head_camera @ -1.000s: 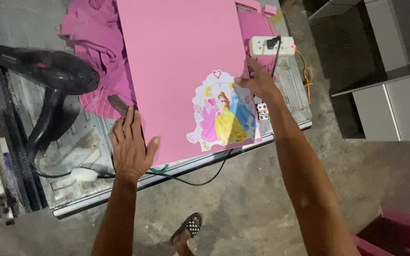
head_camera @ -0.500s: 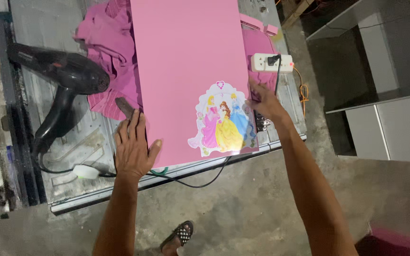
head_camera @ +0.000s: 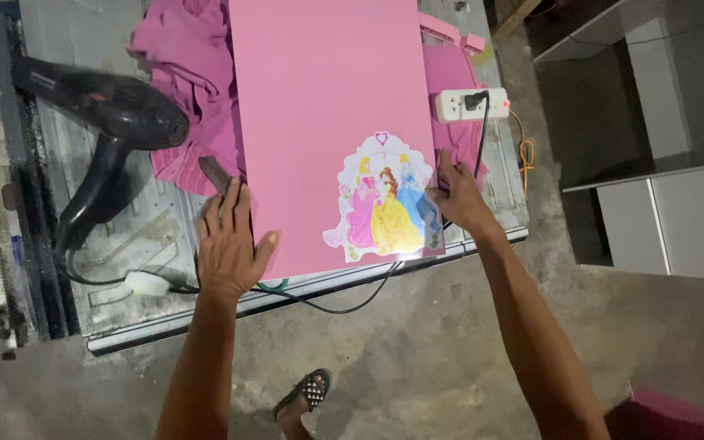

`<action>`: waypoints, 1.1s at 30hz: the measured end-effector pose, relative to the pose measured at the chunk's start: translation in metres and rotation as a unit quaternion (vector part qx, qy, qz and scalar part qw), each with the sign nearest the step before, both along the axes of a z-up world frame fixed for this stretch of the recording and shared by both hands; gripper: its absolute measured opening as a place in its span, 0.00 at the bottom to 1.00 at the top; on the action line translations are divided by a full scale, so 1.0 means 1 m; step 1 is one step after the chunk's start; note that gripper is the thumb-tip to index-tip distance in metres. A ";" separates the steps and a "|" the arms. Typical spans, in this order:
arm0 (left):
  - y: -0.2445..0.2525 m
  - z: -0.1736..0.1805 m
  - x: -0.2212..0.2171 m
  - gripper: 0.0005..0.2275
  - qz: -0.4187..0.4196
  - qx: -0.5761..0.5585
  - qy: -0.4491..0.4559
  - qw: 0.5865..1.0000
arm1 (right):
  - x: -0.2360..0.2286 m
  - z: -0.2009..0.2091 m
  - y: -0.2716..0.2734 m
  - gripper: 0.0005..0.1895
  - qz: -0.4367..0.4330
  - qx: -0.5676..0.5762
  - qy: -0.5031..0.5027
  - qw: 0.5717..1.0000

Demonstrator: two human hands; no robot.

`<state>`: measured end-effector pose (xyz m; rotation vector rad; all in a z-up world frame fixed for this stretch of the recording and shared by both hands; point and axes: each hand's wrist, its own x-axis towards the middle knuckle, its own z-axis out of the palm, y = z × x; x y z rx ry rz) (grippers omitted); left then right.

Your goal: The person applies a princess decal to a pink wooden panel, uses a hairdryer to heat the adhesive, and presses the decal flat by hand.

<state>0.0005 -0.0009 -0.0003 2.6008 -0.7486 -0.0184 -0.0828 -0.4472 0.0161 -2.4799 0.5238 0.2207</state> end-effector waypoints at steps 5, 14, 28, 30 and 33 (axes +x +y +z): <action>-0.001 -0.001 -0.002 0.37 0.000 -0.001 -0.030 1.000 | -0.004 -0.027 -0.017 0.49 -0.072 -0.157 0.039 0.984; -0.001 0.004 -0.003 0.37 -0.009 -0.002 -0.038 0.999 | -0.055 0.010 0.055 0.71 -0.342 -0.033 -0.016 0.939; 0.000 -0.008 -0.005 0.37 -0.011 -0.032 -0.047 0.998 | -0.104 0.011 0.084 0.62 -0.319 0.149 -0.121 0.928; 0.003 -0.011 -0.006 0.37 -0.006 -0.046 -0.038 0.998 | -0.107 -0.004 0.081 0.61 -0.300 0.146 -0.115 0.936; 0.005 -0.011 -0.011 0.38 -0.015 -0.039 -0.025 0.999 | -0.102 -0.058 0.068 0.45 -0.349 0.098 -0.166 0.917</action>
